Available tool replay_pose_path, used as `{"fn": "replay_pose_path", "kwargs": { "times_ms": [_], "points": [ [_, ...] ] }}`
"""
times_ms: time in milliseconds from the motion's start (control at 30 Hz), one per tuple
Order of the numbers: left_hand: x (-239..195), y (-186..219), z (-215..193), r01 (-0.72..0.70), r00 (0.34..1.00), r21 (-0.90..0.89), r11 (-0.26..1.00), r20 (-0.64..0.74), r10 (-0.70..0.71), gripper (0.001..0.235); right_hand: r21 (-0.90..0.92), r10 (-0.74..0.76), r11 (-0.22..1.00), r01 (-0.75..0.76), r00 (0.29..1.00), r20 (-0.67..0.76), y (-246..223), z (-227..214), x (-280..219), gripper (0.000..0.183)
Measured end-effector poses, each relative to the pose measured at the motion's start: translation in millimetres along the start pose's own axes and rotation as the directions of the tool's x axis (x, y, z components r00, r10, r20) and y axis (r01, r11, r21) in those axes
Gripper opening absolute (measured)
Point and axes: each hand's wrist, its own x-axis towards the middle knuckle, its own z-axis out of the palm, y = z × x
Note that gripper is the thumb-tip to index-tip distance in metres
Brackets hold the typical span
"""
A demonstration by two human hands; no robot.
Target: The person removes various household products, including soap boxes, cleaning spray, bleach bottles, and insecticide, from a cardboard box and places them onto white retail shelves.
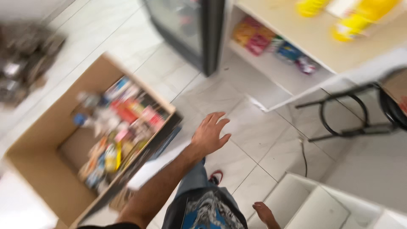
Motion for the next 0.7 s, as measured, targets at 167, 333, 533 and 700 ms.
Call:
{"fn": "replay_pose_path", "kwargs": {
  "times_ms": [167, 333, 533, 700],
  "points": [
    [-103, -40, -45, 0.037, 0.934, -0.037, 0.999, -0.354, -0.048, 0.049, 0.322, 0.175, 0.928, -0.187, 0.982, 0.066, -18, -4, -16, 0.044],
    [-201, -90, -79, 0.210, 0.862, -0.087, 0.974, -0.454, -0.227, 0.047, 0.179, 0.102, 0.978, -0.104, 0.995, 0.017, -117, -11, -77, 0.048],
    [-300, -168, -104, 0.388, 0.780, -0.150, 0.910, -0.473, -0.410, 0.048, 0.083, 0.047, 0.995, -0.050, 0.998, 0.039, -187, 5, -92, 0.049],
    [-374, -230, -154, 0.614, 0.696, -0.290, 0.734, -0.239, -0.677, 0.044, 0.031, 0.047, 0.998, -0.046, 0.999, -0.002, -259, 51, -126, 0.051]
  ]
}}
